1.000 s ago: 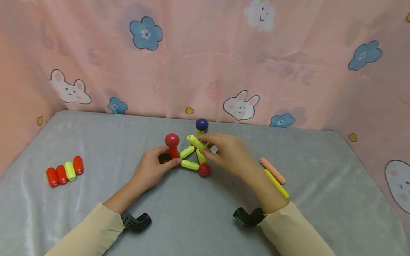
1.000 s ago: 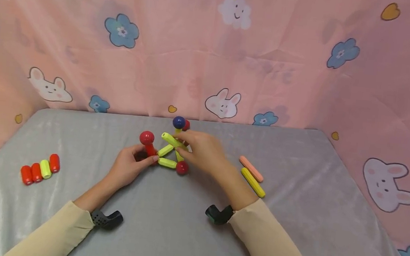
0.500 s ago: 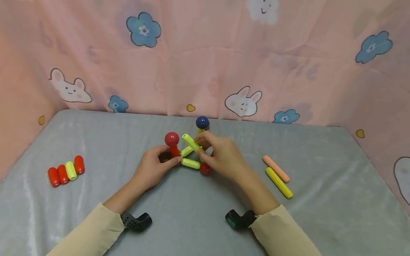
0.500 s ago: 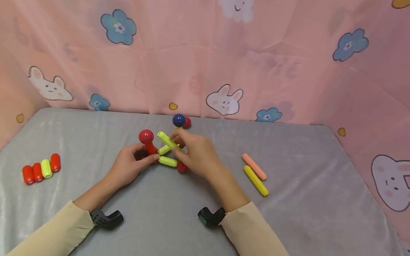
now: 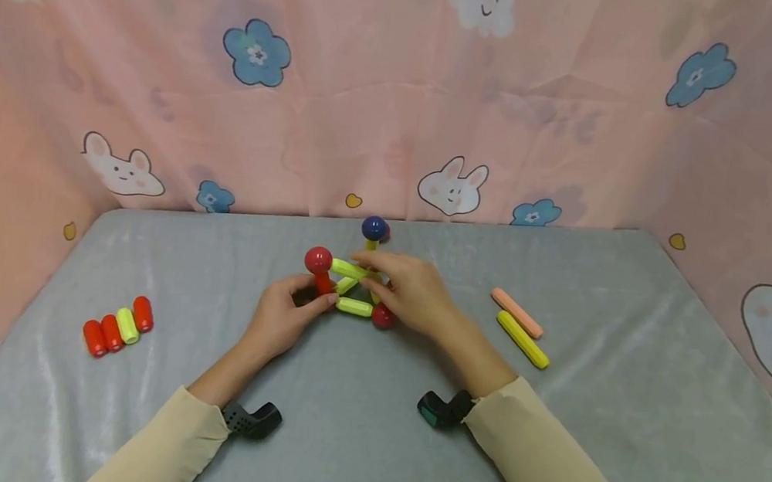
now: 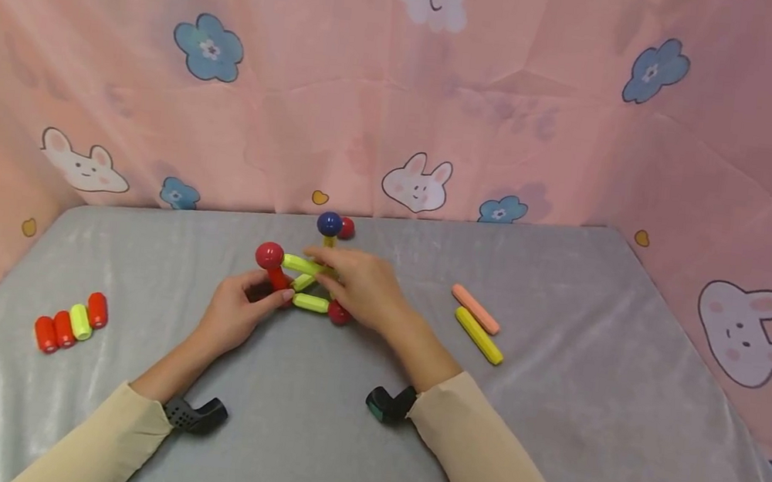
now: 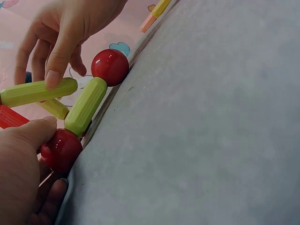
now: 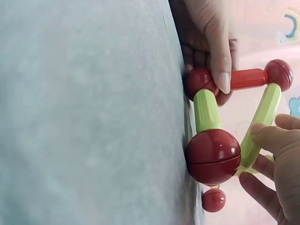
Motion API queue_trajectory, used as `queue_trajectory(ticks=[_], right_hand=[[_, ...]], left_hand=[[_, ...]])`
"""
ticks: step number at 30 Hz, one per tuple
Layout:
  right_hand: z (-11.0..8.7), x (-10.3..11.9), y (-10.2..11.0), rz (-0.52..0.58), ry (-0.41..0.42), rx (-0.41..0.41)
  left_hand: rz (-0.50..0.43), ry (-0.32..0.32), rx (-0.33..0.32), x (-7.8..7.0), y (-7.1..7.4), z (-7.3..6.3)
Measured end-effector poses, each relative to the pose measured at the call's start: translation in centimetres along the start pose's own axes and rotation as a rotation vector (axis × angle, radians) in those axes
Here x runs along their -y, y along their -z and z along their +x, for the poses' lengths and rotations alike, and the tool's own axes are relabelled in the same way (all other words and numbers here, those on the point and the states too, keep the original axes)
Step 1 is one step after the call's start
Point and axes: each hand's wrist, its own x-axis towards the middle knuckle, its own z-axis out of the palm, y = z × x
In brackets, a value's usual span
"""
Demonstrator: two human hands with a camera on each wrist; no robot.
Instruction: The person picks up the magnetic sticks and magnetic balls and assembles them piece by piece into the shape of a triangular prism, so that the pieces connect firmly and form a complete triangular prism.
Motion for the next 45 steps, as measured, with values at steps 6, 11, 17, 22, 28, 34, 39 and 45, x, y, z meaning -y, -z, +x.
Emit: queue_trajectory(ticks=[6,11,17,22,28,34,39,45], right_hand=[[0.4,0.2,-0.1,-0.056,0.044,-0.016],[0.5,0.0,-0.4,-0.066,0.065,-0.049],[0.3,-0.1,-1.1,-0.039,0.051,-0.069],[0.3,0.0,-1.7,-0.008,0.004,-0.071],[-0.1,-0.8,-2.4,0.181,-0.146,-0.232],[-0.3,-1.9,-2.9,0.409,-0.446,-0.318],[-0.9,-2.4,-3.2,0.434,-0.443,-0.149],[-1.3,-2.8,-3.4,0.405,-0.411,-0.091]], left_hand=[[0.003,0.013,-0.015,0.1,0.2,-0.3],[0.026,0.005,-0.016,-0.1,0.2,-0.1],[-0.058,0.065,-0.026,-1.5,-0.1,0.6],[-0.181,0.069,-0.068,-2.2,-0.3,1.7],[-0.245,0.084,-0.053,-2.5,-0.2,2.3],[-0.24,0.086,-0.06,-2.7,-0.2,2.4],[-0.248,0.067,-0.1,-2.6,-0.5,2.3],[-0.254,0.067,-0.159,-2.8,-0.7,2.0]])
